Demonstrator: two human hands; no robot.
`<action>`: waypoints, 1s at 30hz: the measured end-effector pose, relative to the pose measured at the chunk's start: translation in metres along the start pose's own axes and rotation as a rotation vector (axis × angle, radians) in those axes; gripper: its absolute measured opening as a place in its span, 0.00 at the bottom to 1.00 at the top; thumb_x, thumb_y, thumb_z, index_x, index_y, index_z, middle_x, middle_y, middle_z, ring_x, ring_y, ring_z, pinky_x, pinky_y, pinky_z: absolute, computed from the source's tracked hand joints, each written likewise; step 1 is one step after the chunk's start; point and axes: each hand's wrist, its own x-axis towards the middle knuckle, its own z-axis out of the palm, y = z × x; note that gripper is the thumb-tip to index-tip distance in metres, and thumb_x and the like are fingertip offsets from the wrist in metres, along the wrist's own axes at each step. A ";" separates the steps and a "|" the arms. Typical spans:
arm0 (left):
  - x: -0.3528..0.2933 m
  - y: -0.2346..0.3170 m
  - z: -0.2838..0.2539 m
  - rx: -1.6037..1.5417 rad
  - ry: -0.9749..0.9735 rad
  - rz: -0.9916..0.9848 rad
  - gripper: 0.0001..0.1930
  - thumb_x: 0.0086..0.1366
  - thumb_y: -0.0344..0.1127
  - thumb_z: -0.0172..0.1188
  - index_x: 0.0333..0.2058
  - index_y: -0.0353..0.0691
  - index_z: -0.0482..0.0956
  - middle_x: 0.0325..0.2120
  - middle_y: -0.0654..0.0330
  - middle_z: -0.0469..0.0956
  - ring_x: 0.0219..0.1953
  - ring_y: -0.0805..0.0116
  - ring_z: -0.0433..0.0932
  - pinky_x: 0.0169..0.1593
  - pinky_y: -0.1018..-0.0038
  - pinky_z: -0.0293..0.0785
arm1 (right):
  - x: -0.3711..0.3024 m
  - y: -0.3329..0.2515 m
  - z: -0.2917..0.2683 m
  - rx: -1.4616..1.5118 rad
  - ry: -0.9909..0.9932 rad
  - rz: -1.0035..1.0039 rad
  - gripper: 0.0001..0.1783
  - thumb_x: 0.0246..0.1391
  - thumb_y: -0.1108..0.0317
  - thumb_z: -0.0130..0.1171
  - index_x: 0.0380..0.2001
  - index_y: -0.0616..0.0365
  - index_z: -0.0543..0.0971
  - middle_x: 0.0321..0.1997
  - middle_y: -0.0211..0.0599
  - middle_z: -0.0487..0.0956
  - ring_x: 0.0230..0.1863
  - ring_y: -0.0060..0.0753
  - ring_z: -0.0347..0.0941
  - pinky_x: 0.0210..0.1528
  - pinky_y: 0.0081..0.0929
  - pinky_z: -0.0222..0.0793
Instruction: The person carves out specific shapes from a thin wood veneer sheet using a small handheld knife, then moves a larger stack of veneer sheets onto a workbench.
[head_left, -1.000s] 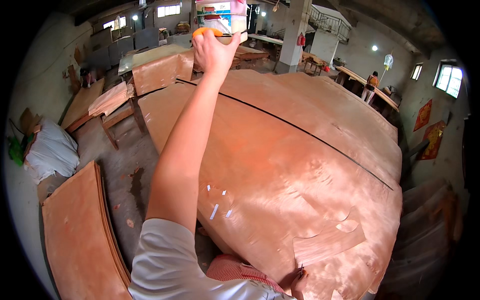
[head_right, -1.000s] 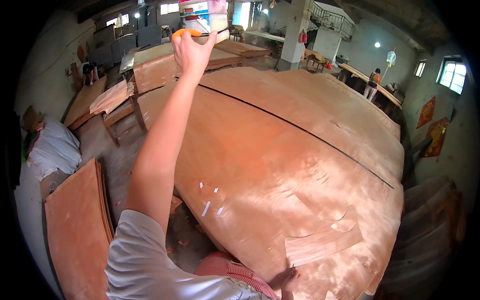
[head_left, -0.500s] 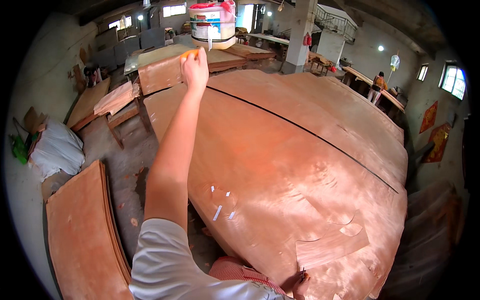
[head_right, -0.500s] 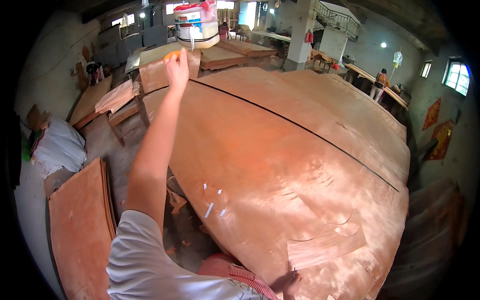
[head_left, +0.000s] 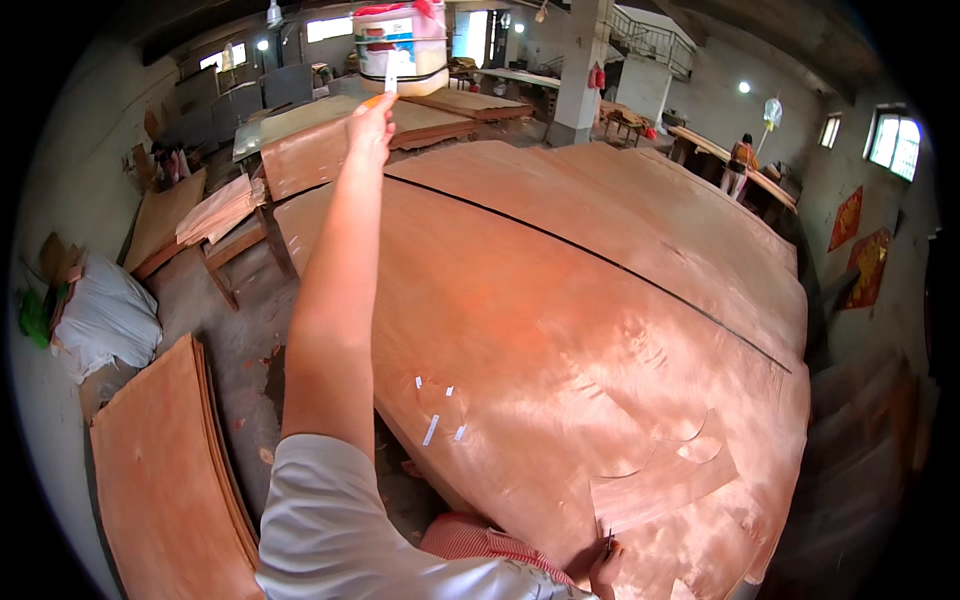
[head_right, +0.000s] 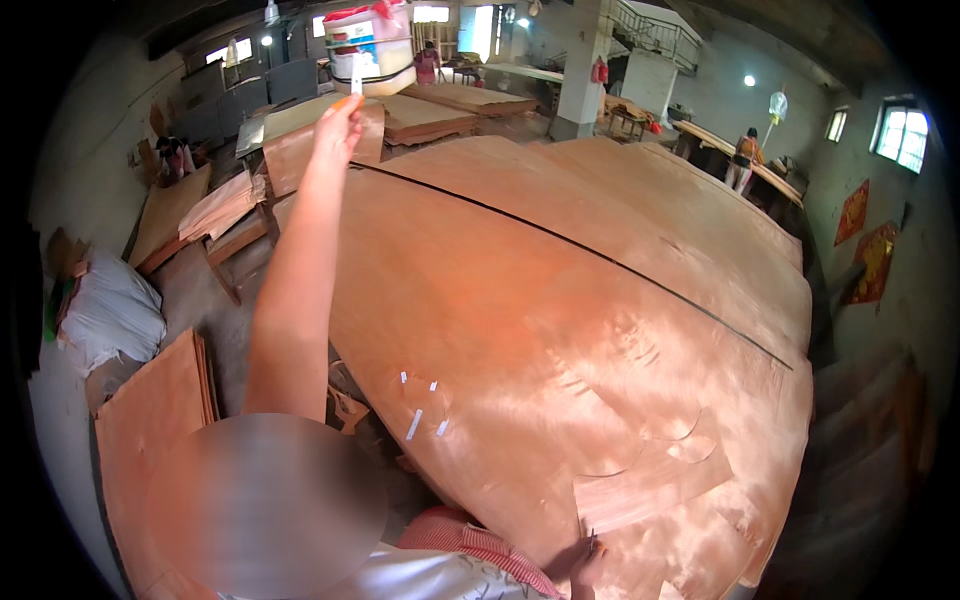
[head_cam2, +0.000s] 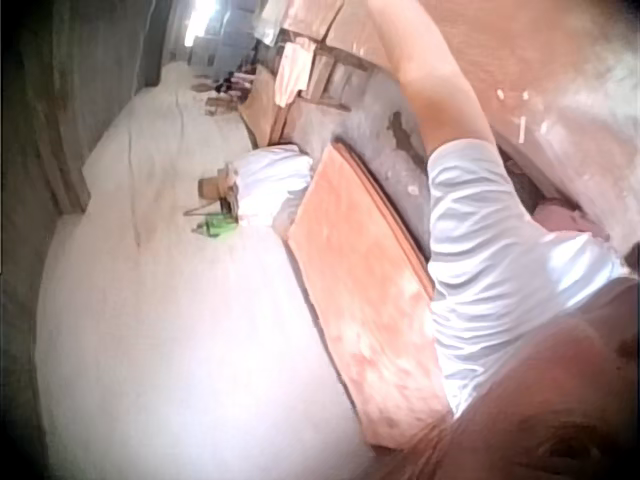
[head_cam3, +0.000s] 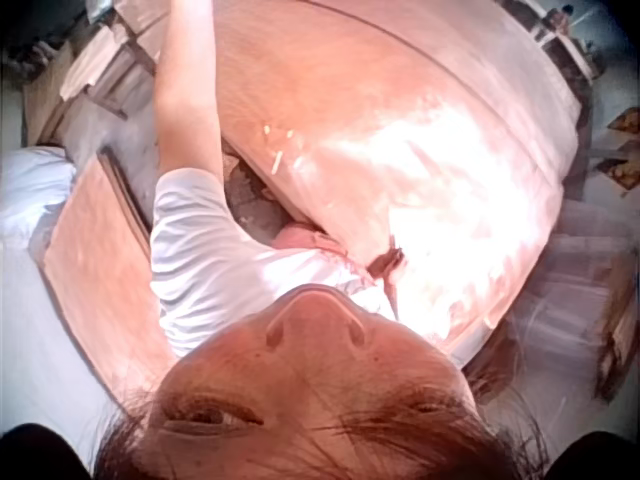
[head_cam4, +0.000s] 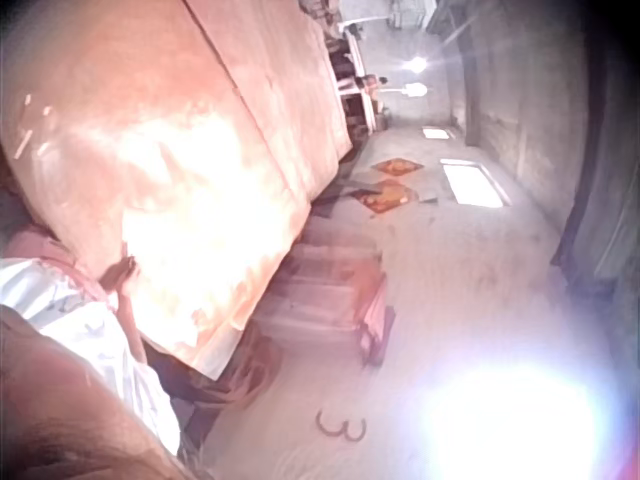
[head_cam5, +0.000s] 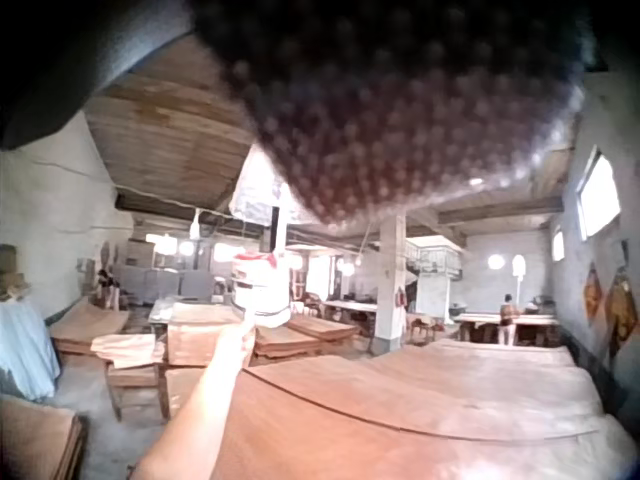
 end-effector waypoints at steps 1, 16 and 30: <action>-0.003 -0.002 -0.004 0.089 -0.036 0.093 0.10 0.53 0.40 0.64 0.30 0.44 0.74 0.17 0.70 0.68 0.15 0.82 0.62 0.17 0.86 0.58 | -0.001 -0.001 -0.003 -0.028 -0.003 0.012 0.12 0.52 0.68 0.44 0.39 0.60 0.71 0.38 0.48 0.71 0.36 0.49 0.71 0.36 0.40 0.67; -0.072 -0.124 -0.137 0.127 -0.020 -0.296 0.13 0.56 0.45 0.61 0.34 0.45 0.73 0.26 0.68 0.74 0.23 0.81 0.67 0.24 0.85 0.64 | 0.001 -0.004 -0.002 0.114 -0.053 0.089 0.14 0.48 0.76 0.45 0.40 0.65 0.69 0.38 0.51 0.67 0.39 0.51 0.68 0.40 0.37 0.66; -0.051 -0.146 -0.201 0.099 0.118 -0.615 0.17 0.54 0.48 0.60 0.37 0.45 0.74 0.34 0.59 0.75 0.33 0.70 0.75 0.34 0.79 0.75 | 0.000 -0.001 -0.001 -0.003 -0.025 0.042 0.14 0.48 0.74 0.45 0.41 0.62 0.69 0.39 0.51 0.70 0.38 0.53 0.70 0.39 0.39 0.67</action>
